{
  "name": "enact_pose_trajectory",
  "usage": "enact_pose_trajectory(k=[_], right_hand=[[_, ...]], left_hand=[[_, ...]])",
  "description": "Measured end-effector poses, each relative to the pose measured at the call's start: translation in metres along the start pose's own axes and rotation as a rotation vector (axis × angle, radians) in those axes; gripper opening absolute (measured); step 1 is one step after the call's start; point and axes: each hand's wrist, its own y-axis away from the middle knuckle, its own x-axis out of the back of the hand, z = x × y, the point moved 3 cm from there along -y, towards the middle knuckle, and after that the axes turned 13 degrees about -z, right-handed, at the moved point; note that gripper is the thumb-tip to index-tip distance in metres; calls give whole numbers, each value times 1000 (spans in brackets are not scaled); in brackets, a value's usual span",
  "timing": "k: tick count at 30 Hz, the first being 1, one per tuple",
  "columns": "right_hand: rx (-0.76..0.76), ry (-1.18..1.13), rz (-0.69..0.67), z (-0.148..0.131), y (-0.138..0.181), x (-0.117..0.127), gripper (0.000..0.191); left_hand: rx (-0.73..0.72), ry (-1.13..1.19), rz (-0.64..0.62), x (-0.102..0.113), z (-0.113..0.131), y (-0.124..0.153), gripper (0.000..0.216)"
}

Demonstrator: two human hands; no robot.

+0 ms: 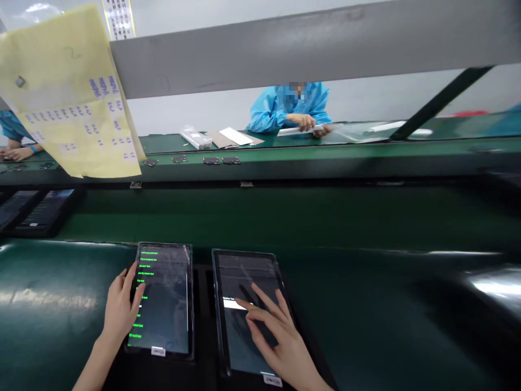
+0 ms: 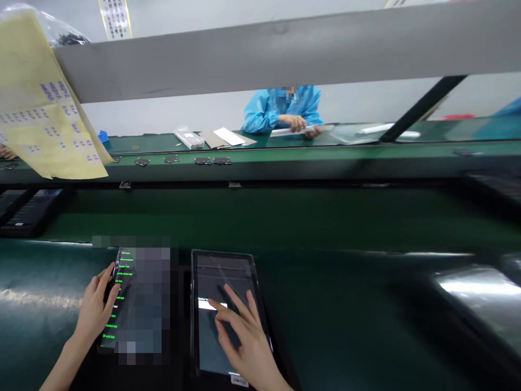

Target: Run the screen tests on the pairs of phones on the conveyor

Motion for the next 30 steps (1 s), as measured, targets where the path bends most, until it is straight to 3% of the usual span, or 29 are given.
enact_pose_trajectory(k=[8, 20, 30], right_hand=[[-35, 2, -72, 6, 3, -8, 8], [-57, -49, -5, 6, 3, -4, 11], [-25, -33, -18, 2, 0, 0, 11]], left_hand=[[6, 47, 20, 0, 0, 0, 49], [37, 34, 11, 0, -2, 0, 68], [109, 168, -8, 4, -2, -1, 61]])
